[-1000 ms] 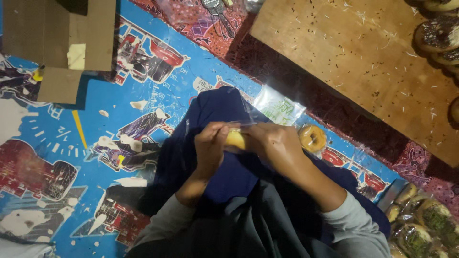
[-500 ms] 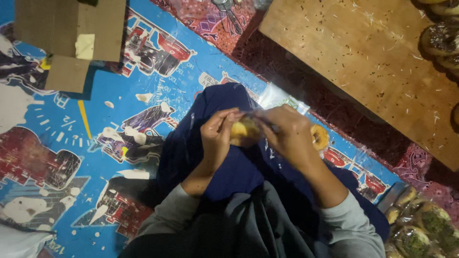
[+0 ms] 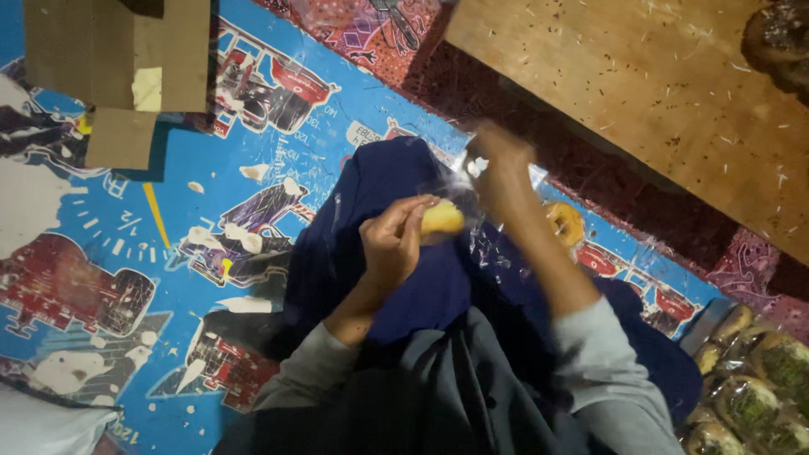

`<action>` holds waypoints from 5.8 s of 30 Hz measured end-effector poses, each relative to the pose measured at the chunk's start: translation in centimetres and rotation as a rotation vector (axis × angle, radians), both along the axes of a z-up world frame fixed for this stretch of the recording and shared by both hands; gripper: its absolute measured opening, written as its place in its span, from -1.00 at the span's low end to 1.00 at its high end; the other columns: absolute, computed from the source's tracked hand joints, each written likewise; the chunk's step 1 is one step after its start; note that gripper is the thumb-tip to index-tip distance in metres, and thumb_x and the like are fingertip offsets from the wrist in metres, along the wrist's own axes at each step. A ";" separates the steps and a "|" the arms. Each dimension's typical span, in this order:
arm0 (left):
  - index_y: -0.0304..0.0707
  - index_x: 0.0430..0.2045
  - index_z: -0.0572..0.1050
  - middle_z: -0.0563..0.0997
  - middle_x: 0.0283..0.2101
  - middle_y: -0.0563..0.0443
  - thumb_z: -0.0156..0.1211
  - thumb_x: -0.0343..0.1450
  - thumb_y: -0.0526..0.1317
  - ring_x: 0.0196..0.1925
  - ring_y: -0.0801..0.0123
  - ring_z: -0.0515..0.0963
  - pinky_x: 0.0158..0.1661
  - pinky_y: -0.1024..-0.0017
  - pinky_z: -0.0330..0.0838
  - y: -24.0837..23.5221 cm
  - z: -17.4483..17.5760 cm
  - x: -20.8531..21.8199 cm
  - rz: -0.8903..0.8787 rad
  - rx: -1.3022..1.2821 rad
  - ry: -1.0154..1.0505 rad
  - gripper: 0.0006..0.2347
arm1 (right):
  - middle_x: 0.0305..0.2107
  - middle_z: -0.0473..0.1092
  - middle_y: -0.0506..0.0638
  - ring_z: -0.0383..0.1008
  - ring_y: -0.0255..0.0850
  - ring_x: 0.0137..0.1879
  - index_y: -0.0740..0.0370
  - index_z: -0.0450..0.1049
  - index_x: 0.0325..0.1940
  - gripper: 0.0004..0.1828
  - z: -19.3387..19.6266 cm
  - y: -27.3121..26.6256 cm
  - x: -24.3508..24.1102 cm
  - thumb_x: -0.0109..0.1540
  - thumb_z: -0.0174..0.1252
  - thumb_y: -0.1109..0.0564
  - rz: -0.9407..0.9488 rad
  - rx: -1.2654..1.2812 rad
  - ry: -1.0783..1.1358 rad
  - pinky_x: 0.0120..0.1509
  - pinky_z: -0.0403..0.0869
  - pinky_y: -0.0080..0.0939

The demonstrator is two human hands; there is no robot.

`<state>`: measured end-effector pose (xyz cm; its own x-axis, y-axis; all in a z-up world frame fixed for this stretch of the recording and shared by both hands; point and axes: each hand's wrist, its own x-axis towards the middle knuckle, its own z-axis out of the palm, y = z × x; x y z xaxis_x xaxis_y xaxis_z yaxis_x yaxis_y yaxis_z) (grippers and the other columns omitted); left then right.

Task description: The person picks up pastries from a wooden board and places them into clear plastic bags. They seal each bag and set it aside on a blue cloth, repeating the process for multiple items.

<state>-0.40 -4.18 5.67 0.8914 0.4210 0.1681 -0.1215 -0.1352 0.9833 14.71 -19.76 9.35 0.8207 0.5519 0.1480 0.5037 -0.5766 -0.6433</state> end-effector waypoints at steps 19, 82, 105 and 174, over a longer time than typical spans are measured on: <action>-0.49 -0.04 0.55 0.68 -0.07 -0.12 -0.34 0.61 0.04 -0.03 0.26 0.64 0.10 0.38 0.45 2.7 -2.8 -1.4 -0.009 -0.790 0.232 -0.47 | 0.17 0.44 0.01 0.44 -0.18 0.27 0.25 0.31 0.42 -0.37 -7.4 -0.7 -8.2 0.32 0.11 -0.09 -0.043 0.591 1.075 0.37 0.40 -0.24; -0.37 -0.06 0.48 0.69 -0.26 -0.12 0.13 0.38 -0.49 -0.30 0.34 0.68 -0.29 0.49 0.54 -15.6 0.2 17.2 -0.319 0.218 0.055 -0.75 | -0.16 0.56 0.17 0.58 0.10 -0.06 0.31 0.59 -0.05 -0.73 -0.2 -19.3 0.3 0.18 0.32 0.17 -0.442 0.174 -0.307 0.04 0.50 0.01; -0.20 -0.09 0.44 0.54 -0.02 -0.13 0.14 0.51 -0.38 0.07 0.13 0.57 0.23 -0.07 0.33 -29.6 -3.9 24.1 -0.740 -1.430 0.223 -0.87 | -0.25 0.63 0.02 0.59 -0.21 -0.28 0.27 0.61 0.02 -0.54 1.0 -41.0 2.0 0.16 0.45 -0.05 -0.691 0.196 -0.050 -0.14 0.56 -0.18; -0.25 -0.18 0.63 0.68 -0.03 -0.05 0.36 0.42 -0.37 0.14 0.11 0.65 0.29 0.05 0.44 -6.0 2.0 3.7 -0.262 0.640 -0.514 -0.87 | -0.06 0.58 0.20 0.61 -0.07 0.03 0.25 0.49 0.22 -0.53 0.7 -10.8 -5.8 0.27 0.32 0.04 -0.028 0.298 0.178 0.10 0.51 -0.06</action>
<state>3.29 -10.19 7.71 0.6946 -0.1008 0.7123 -0.6355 -0.5501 0.5418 8.94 -30.52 10.07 0.8624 0.4827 0.1527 0.3553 -0.3621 -0.8618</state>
